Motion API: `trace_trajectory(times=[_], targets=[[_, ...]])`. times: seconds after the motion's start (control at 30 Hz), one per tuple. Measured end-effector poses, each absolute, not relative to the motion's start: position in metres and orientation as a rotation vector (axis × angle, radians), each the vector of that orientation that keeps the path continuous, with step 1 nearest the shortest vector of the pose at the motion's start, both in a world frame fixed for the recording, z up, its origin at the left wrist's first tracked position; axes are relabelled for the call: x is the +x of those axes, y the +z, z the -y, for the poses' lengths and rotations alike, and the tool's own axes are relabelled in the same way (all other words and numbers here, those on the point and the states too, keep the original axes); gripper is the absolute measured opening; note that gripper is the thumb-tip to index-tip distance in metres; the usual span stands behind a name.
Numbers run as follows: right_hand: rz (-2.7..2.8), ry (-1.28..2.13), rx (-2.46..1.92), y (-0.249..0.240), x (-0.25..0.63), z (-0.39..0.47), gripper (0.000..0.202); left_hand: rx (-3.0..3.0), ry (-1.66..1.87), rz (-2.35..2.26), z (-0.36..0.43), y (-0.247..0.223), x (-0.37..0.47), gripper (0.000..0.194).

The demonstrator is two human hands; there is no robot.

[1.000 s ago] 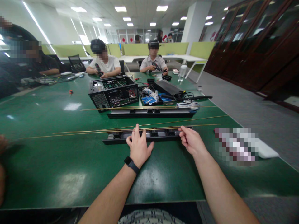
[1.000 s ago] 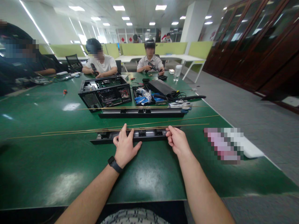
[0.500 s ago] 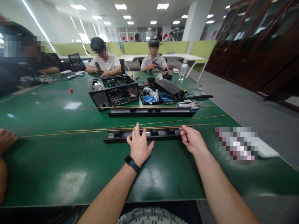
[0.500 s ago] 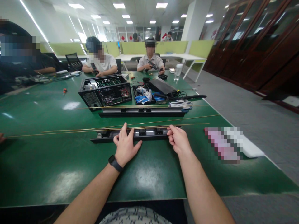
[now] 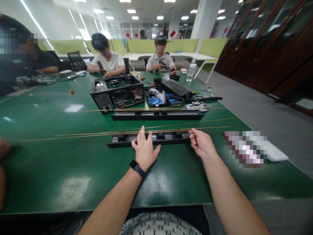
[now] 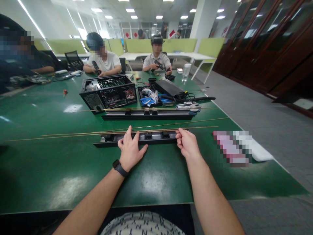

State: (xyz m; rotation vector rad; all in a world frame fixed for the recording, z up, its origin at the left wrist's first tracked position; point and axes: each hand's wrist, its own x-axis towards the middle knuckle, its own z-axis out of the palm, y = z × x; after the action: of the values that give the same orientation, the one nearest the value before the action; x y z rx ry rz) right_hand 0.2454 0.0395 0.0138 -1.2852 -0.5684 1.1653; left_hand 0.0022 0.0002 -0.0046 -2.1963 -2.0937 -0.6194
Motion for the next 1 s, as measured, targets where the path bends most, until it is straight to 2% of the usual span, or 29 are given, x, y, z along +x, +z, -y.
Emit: trace_trajectory(times=[1.0], targets=[[0.612,1.201,-1.300,0.015,0.238,-0.037,0.018,-2.195,-0.612,2.094,0.000,-0.003,0.002,0.069]])
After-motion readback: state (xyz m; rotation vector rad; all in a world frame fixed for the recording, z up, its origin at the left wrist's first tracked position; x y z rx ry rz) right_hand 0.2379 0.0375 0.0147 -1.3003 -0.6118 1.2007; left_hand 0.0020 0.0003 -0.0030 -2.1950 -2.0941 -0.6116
